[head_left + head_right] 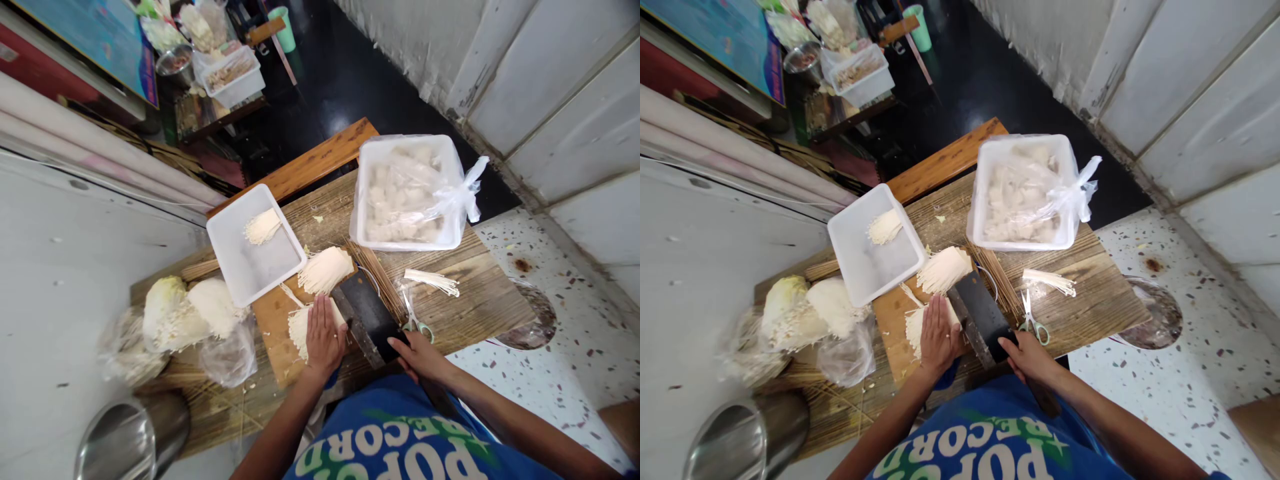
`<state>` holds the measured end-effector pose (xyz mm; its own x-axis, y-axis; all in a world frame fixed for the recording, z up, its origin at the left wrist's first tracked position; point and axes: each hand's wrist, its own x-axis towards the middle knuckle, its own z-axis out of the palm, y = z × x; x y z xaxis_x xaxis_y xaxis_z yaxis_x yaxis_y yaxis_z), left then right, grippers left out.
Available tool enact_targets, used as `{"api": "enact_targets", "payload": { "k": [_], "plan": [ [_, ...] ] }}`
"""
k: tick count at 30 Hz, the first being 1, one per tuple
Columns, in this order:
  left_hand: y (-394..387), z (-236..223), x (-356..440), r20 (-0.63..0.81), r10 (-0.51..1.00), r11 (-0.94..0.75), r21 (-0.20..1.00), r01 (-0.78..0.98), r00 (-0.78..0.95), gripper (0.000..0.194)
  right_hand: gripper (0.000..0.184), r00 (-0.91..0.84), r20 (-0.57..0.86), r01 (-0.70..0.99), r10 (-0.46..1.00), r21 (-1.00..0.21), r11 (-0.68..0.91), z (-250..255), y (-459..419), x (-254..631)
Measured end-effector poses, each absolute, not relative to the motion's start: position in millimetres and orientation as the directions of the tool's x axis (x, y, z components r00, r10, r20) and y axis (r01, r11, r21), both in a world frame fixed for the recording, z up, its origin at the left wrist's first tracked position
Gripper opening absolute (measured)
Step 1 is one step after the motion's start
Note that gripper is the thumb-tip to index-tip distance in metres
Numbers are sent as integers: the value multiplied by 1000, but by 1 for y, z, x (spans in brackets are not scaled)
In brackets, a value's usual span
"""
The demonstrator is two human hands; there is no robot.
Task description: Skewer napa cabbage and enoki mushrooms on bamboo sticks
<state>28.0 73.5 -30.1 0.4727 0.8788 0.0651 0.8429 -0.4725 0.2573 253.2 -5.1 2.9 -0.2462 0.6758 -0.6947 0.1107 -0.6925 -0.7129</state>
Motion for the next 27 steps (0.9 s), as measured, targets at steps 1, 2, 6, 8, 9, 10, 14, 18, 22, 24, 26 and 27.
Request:
{"api": "enact_targets", "payload": {
  "k": [1,2,6,8,9,10,14,18,22,24,26,27],
  "plan": [
    [73,-30,28,64,881,-468,263,843,469,66,47,-246,-694,125,677,-715,-688,4,-5,253],
    [73,-30,29,61,883,-464,269,844,466,65,48,-244,-693,137,678,-717,-683,4,-4,253],
    [73,-31,29,48,891,-446,286,848,452,65,46,-221,-679,179,700,-734,-655,5,-3,250],
    [73,-32,30,40,893,-439,294,849,448,65,44,-205,-675,201,709,-738,-644,6,-2,248],
    [73,-32,30,36,894,-436,296,850,447,65,42,-197,-674,210,712,-738,-641,6,-1,247],
    [73,-32,30,31,895,-434,297,851,446,65,41,-192,-674,219,713,-738,-639,7,1,245],
    [73,-31,31,38,899,-428,290,856,436,64,36,-190,-671,230,717,-740,-632,5,12,237],
    [75,-31,32,73,897,-437,293,851,435,65,39,-185,-661,239,727,-748,-619,2,16,233],
    [75,-30,30,72,887,-455,302,838,456,65,46,-212,-654,249,726,-754,-607,1,7,237],
    [74,-31,30,71,885,-459,305,835,460,64,47,-225,-652,248,724,-757,-605,-1,7,236],
    [74,-32,30,77,890,-451,303,840,450,65,45,-223,-651,240,726,-758,-606,-5,12,231],
    [74,-33,29,81,893,-446,301,843,443,65,44,-220,-651,234,727,-758,-608,-7,16,228]
  ]
}}
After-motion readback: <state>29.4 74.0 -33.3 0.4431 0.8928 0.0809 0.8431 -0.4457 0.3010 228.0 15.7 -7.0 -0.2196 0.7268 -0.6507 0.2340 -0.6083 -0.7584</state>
